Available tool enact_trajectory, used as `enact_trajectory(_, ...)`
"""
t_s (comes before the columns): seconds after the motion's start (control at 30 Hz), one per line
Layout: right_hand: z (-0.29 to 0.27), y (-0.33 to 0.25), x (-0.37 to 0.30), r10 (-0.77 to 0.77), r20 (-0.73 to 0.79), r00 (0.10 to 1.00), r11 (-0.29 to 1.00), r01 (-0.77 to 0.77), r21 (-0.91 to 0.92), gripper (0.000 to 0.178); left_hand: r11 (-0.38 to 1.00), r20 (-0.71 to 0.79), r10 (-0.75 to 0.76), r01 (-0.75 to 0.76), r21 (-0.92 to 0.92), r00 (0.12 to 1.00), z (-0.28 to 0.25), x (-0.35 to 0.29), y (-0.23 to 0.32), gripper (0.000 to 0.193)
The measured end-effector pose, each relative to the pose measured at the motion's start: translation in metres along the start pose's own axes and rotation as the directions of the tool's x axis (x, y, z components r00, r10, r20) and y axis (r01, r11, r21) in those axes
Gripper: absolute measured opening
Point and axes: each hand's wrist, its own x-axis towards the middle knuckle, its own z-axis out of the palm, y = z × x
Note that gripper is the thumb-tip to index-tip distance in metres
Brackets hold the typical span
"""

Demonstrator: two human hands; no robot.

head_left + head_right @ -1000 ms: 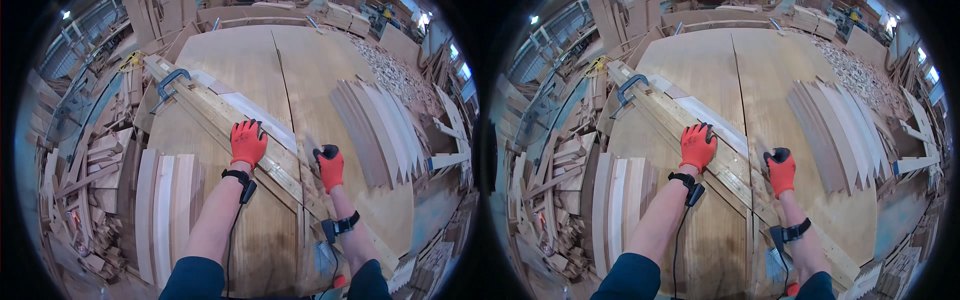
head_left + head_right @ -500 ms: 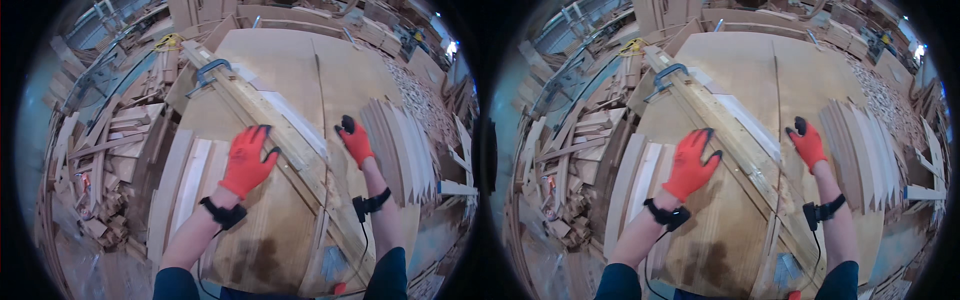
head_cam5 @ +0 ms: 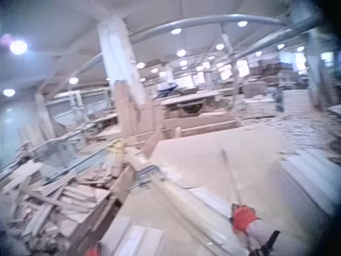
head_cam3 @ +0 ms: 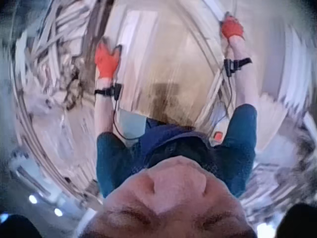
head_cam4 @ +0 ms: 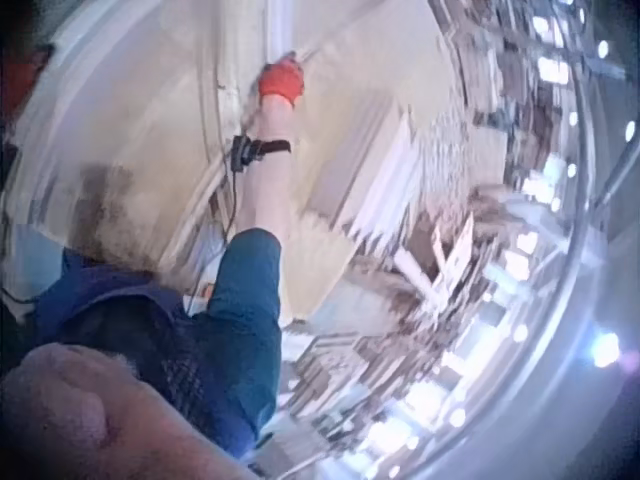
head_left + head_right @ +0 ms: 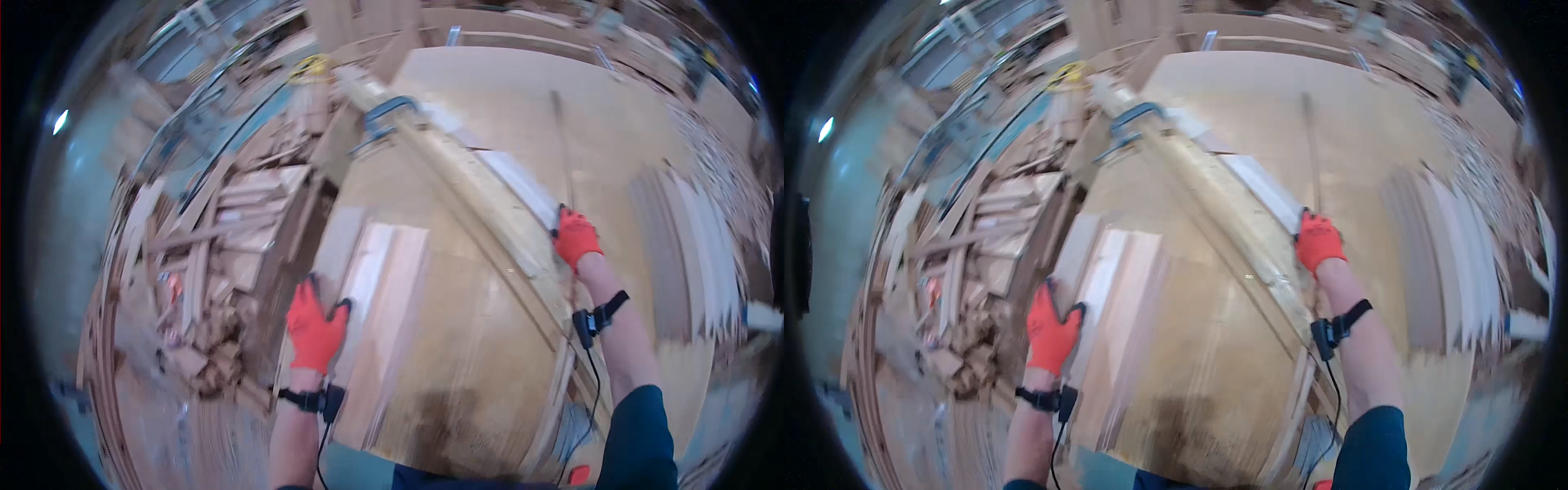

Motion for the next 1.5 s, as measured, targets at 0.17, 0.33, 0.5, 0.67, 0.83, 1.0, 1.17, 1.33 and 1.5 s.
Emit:
enact_trajectory(0.17,-0.005,0.013,-0.022,0.043,0.007,0.999,0.999,-0.043,0.003,0.061,1.000,-0.010,0.000,0.000,-0.006,1.000,0.014,0.014,-0.013,0.068)
enact_trajectory(0.33,-0.034,0.010,-0.043,0.004,0.049,0.999,0.998,-0.001,-0.060,0.071,0.999,0.062,0.036,-0.034,-0.029,0.997,0.008,0.019,-0.021,0.067)
enact_trajectory(0.5,-0.082,0.075,-0.101,0.077,-0.248,0.966,0.992,-0.048,0.120,0.071,0.999,0.157,0.033,-0.037,0.022,0.987,-0.007,0.027,-0.016,0.071)
enact_trajectory(0.67,-0.140,0.222,-0.175,0.353,-0.425,0.834,0.935,-0.330,0.129,0.073,0.963,0.088,0.208,-0.220,0.155,0.974,-0.035,0.041,0.016,0.074)
enact_trajectory(0.83,-0.140,0.320,-0.236,0.513,-0.340,0.788,0.843,-0.537,0.027,0.066,0.881,0.063,0.473,-0.473,-0.024,0.879,-0.051,0.047,0.083,0.077)
enact_trajectory(1.0,-0.108,0.356,-0.249,0.488,-0.140,0.861,0.861,-0.450,0.238,0.052,0.751,0.159,0.654,-0.661,-0.014,0.740,-0.044,0.037,0.161,0.079)
enact_trajectory(1.17,-0.128,0.324,-0.248,0.458,-0.327,0.826,0.846,-0.518,-0.125,0.045,0.600,0.264,0.789,-0.789,-0.133,0.555,-0.026,0.035,0.222,0.075)
enact_trajectory(1.33,-0.136,0.152,-0.250,0.060,-0.460,0.886,0.846,0.199,0.494,0.053,0.340,0.277,0.921,-0.912,-0.231,0.273,0.012,0.008,0.287,0.069)
enact_trajectory(1.5,-0.087,0.026,-0.257,-0.086,-0.166,0.982,0.944,0.133,0.300,0.081,0.209,0.278,0.954,-0.909,-0.360,0.110,0.046,-0.019,0.351,0.070)
